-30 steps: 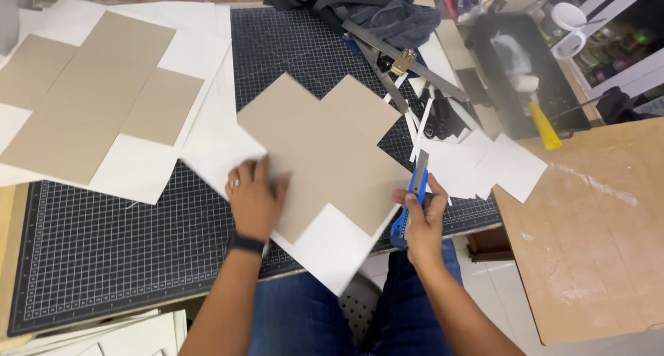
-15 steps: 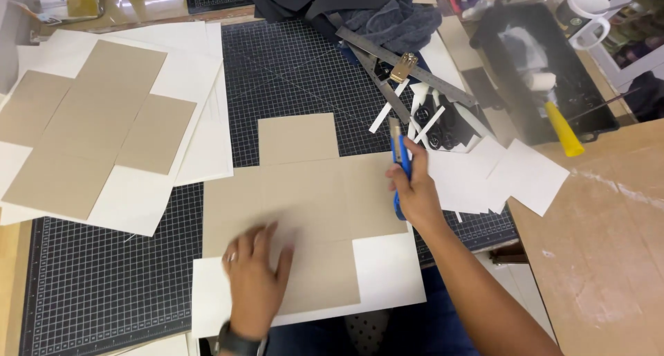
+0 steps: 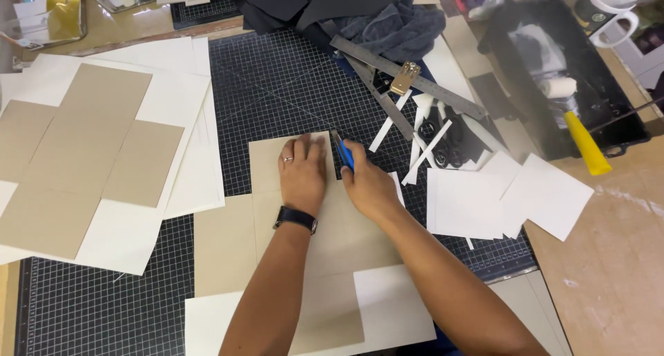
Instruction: Cutting out box templates from cardboard sheets using a utility knife on a cutting mat
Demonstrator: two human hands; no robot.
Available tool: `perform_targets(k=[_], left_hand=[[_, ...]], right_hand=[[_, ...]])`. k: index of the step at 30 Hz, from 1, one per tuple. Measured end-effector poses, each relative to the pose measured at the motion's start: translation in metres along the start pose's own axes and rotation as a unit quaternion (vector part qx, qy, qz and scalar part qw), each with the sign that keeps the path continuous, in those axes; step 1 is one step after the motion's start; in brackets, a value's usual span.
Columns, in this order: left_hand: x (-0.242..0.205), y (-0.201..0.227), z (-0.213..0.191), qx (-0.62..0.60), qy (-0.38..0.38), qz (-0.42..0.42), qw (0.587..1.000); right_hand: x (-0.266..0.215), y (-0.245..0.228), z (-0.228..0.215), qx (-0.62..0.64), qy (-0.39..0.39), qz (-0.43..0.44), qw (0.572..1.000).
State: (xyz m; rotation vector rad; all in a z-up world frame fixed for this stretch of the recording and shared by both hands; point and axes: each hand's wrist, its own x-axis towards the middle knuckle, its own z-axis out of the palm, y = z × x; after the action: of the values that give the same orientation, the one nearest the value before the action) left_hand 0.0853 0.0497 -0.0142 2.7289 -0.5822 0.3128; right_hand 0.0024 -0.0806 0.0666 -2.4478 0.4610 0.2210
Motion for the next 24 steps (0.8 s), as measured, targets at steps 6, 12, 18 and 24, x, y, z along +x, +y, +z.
perform_targets(k=[6,12,18,24], left_hand=[[0.000,-0.001,0.005,0.006,0.010,0.009,1.000],[-0.001,-0.005,0.015,0.002,0.036,0.019,0.999],[-0.001,-0.002,0.008,0.002,0.013,0.016,1.000],[-0.001,-0.001,0.012,-0.001,0.029,0.014,0.999]], right_hand=[[0.015,-0.013,0.001,-0.007,-0.025,0.011,1.000],[0.001,-0.029,-0.006,-0.025,-0.026,0.013,0.999],[0.002,-0.038,-0.010,-0.076,-0.041,0.001,0.996],[-0.002,-0.027,0.005,-0.109,-0.056,0.008,0.992]])
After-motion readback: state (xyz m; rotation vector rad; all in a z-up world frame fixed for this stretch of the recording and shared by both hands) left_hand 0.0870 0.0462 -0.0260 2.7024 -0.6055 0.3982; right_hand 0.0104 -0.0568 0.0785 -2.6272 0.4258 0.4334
